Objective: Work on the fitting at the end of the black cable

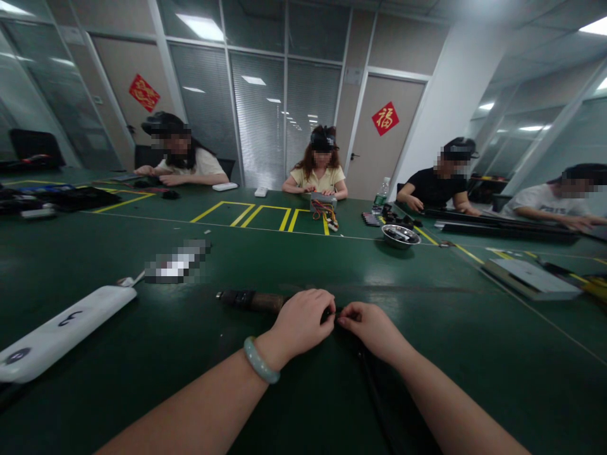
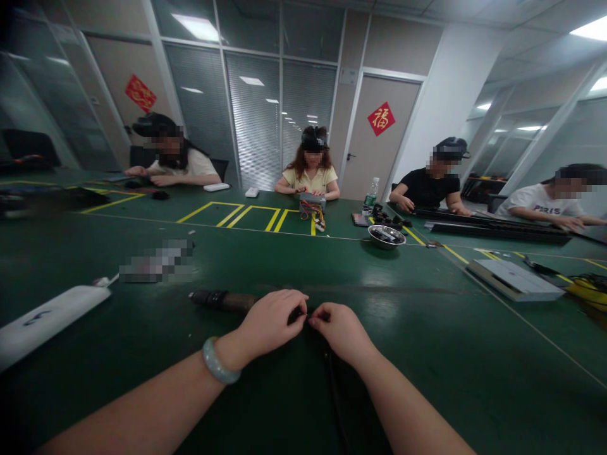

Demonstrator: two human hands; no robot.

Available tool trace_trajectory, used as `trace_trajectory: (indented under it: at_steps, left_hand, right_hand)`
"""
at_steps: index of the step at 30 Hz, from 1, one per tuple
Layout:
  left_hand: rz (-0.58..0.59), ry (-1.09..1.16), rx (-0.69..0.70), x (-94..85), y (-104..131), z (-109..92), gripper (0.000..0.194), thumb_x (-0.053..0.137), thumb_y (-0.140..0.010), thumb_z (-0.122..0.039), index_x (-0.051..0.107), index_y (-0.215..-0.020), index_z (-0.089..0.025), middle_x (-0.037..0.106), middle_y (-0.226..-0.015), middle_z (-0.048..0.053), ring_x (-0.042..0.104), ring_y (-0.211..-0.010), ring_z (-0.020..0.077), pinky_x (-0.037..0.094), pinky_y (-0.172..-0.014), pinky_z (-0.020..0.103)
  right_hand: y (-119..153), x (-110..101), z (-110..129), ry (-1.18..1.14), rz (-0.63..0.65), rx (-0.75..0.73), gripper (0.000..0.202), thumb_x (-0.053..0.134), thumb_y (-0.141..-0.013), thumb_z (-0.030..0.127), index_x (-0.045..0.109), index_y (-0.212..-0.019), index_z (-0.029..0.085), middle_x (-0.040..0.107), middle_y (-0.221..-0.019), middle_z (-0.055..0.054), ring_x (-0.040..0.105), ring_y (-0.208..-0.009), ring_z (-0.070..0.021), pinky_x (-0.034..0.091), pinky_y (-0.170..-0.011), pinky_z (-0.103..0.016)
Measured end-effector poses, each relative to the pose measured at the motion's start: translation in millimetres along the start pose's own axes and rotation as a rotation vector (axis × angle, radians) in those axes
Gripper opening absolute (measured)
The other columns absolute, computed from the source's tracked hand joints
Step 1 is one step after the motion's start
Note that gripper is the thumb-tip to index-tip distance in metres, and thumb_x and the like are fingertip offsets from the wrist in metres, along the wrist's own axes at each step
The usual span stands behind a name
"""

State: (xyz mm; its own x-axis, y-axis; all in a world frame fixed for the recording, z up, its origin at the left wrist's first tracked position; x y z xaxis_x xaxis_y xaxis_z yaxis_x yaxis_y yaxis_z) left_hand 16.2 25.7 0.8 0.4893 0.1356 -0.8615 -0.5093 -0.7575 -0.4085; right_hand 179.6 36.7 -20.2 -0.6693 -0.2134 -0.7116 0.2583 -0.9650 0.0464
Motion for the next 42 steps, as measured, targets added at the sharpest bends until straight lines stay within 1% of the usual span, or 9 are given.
trace_trajectory:
  at_steps: [2, 8, 14, 19, 23, 27, 32, 42]
  left_hand:
    - [0.013, -0.001, 0.013, 0.0, 0.4, -0.5, 0.009, 0.054, -0.082, -0.019, 0.059, -0.09, -0.02, 0.062, -0.095, 0.003, 0.058, -0.091, 0.0198, 0.046, -0.086, 0.036]
    - [0.004, 0.011, -0.006, -0.9, 0.5, -0.5, 0.022, 0.052, -0.079, -0.014, 0.059, -0.099, -0.021, 0.063, -0.098, 0.002, 0.058, -0.092, 0.0194, 0.045, -0.086, 0.035]
    - [0.002, 0.026, -0.009, 0.6, -1.0, 0.2, 0.016, 0.052, -0.083, -0.018, 0.059, -0.097, -0.021, 0.064, -0.096, 0.002, 0.058, -0.09, 0.0194, 0.045, -0.085, 0.036]
    - [0.023, 0.003, -0.026, -0.5, -1.4, -0.4, 0.014, 0.052, -0.085, -0.021, 0.06, -0.097, -0.021, 0.064, -0.095, 0.002, 0.058, -0.09, 0.019, 0.045, -0.084, 0.035]
    - [0.008, -0.002, -0.03, -0.4, -0.9, 0.4, 0.014, 0.051, -0.085, -0.021, 0.059, -0.097, -0.021, 0.063, -0.096, 0.003, 0.058, -0.09, 0.0191, 0.045, -0.085, 0.035]
    - [0.003, -0.007, -0.021, 0.4, -0.2, 0.8, 0.011, 0.051, -0.085, -0.021, 0.06, -0.093, -0.019, 0.062, -0.094, 0.004, 0.058, -0.089, 0.0197, 0.046, -0.084, 0.035]
    - [0.033, -0.014, 0.012, -1.0, 0.5, -1.4, 0.012, 0.052, -0.085, -0.021, 0.06, -0.093, -0.02, 0.063, -0.094, 0.003, 0.058, -0.09, 0.0191, 0.045, -0.085, 0.035]
    - [0.029, -0.003, 0.016, -2.2, -0.5, -2.7, 0.009, 0.055, -0.084, -0.021, 0.061, -0.092, -0.021, 0.064, -0.094, 0.0, 0.059, -0.091, 0.0184, 0.044, -0.086, 0.035]
  right_hand:
    - [0.0, 0.3, -0.4, -0.006, 0.001, 0.004, 0.015, 0.059, -0.081, 0.031, 0.069, -0.081, 0.02, 0.07, -0.075, 0.0, 0.06, -0.067, -0.014, 0.038, -0.059, -0.023]
    - [-0.4, 1.4, -1.7, -0.033, 0.008, 0.011, 0.015, 0.059, -0.08, 0.031, 0.069, -0.08, 0.019, 0.069, -0.074, 0.001, 0.06, -0.067, -0.0139, 0.039, -0.059, -0.023]
    - [-0.2, 0.0, -1.6, -0.01, -0.003, 0.003, 0.015, 0.059, -0.08, 0.031, 0.069, -0.081, 0.02, 0.069, -0.075, 0.001, 0.06, -0.066, -0.0137, 0.038, -0.058, -0.023]
    - [-0.8, 0.4, -2.8, 0.006, 0.002, 0.017, 0.015, 0.059, -0.08, 0.031, 0.069, -0.082, 0.02, 0.07, -0.075, 0.0, 0.061, -0.067, -0.0145, 0.039, -0.059, -0.023]
    - [-0.7, 0.6, -1.3, -0.009, -0.002, 0.011, 0.015, 0.059, -0.08, 0.032, 0.069, -0.081, 0.02, 0.07, -0.075, 0.0, 0.06, -0.067, -0.0141, 0.039, -0.058, -0.023]
    - [-0.2, 0.9, -1.5, -0.014, -0.003, 0.0, 0.015, 0.059, -0.08, 0.032, 0.069, -0.081, 0.02, 0.069, -0.076, 0.0, 0.06, -0.067, -0.0143, 0.039, -0.058, -0.023]
    - [0.9, 0.0, -1.1, -0.012, -0.004, 0.009, 0.015, 0.059, -0.08, 0.031, 0.069, -0.082, 0.02, 0.07, -0.078, 0.0, 0.062, -0.069, -0.0148, 0.04, -0.06, -0.024]
    - [1.3, -0.6, 1.8, -0.006, 0.013, 0.028, 0.017, 0.058, -0.081, 0.032, 0.07, -0.084, 0.019, 0.071, -0.081, -0.002, 0.063, -0.071, -0.0156, 0.041, -0.061, -0.024]
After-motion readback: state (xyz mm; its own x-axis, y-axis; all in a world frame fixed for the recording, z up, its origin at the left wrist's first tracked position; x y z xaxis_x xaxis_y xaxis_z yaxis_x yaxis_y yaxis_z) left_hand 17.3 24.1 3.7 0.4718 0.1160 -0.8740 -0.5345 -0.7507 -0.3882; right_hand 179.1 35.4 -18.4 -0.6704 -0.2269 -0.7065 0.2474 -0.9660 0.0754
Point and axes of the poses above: each hand's wrist, its own y-axis away from the middle knuckle, its own x-axis out of the palm, z = x × y, the point moved 4 cm from there along -y, towards the middle knuckle
